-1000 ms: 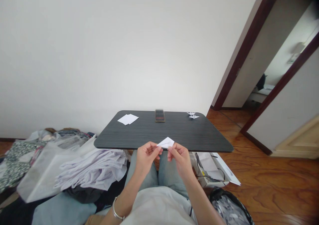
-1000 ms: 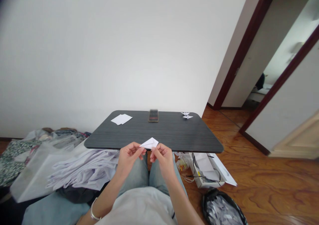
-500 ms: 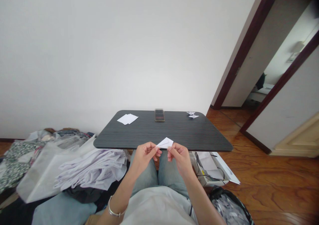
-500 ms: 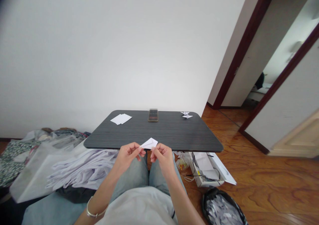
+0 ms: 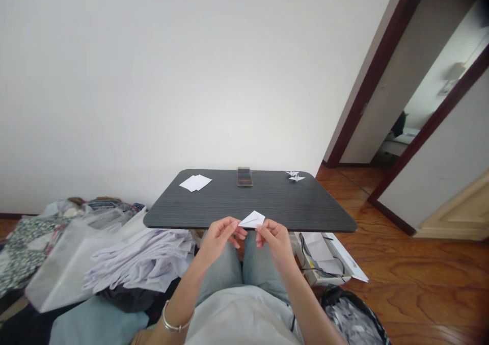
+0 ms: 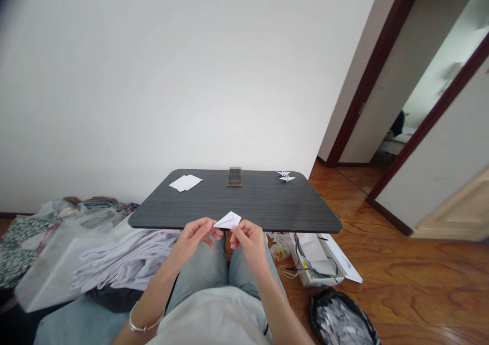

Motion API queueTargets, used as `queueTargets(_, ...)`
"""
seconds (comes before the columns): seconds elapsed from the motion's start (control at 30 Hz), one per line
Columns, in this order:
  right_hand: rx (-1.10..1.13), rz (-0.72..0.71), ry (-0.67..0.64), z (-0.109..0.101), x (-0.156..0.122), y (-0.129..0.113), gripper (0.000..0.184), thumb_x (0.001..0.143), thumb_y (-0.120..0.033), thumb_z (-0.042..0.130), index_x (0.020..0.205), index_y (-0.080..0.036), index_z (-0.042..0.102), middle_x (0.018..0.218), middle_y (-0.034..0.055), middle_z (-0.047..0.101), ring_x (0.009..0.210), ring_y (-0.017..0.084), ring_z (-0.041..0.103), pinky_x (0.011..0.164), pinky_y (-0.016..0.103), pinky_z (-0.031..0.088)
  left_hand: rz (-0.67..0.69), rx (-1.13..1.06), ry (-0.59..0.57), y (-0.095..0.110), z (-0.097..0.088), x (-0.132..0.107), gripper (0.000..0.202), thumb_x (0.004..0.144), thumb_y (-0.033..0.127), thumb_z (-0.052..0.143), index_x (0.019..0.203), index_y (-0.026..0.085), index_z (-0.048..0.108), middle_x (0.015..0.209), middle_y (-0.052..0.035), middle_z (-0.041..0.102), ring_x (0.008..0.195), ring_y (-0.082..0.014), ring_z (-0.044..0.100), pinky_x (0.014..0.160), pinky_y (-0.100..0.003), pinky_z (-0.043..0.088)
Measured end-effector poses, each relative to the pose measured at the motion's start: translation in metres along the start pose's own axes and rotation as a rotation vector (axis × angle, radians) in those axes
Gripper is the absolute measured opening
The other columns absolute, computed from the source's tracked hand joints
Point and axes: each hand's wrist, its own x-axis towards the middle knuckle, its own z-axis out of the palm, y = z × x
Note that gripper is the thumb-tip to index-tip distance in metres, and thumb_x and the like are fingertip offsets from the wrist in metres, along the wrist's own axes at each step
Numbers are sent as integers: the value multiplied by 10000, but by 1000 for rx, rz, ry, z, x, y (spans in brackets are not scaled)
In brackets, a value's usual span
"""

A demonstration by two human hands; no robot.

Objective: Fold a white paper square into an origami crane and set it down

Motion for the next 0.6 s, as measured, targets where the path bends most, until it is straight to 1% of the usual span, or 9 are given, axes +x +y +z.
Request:
queueTargets(0.13,-51,11,-46,4,-2,2,292,682,-380,669,542,-171,520,422,-27,568,336,74,465,365,182,390,-40,35,-21,-5,7,2,334,683,441,654,707,116,582,626,-42,642,546,-135,578,408,-198,431)
queueTargets(0.23,-81,17,-51,5,-3,3,294,679,-391,672,553,-170,526,431,-27,573,337,71,471,368,178,404,-59,87,-29,-9,11,3,318,689,425,646,661,118,567,573,-21,618,470,-109,536,384,-192,403)
queueTargets(0.4,-124,14,-82,4,-3,3,249,677,-357,685,588,-175,539,476,-18,608,369,83,515,389,183,440,-31,115,-36,-12,11,2,264,722,378,610,667,125,559,570,-14,611,474,-110,536,369,-180,382)
queueTargets(0.6,-166,15,-92,1,-1,4,229,676,-320,672,560,-173,540,466,-12,619,364,91,538,374,181,449,-18,164,-19,-14,11,4,256,729,355,599,632,124,548,542,-11,599,437,-95,513,361,-173,355)
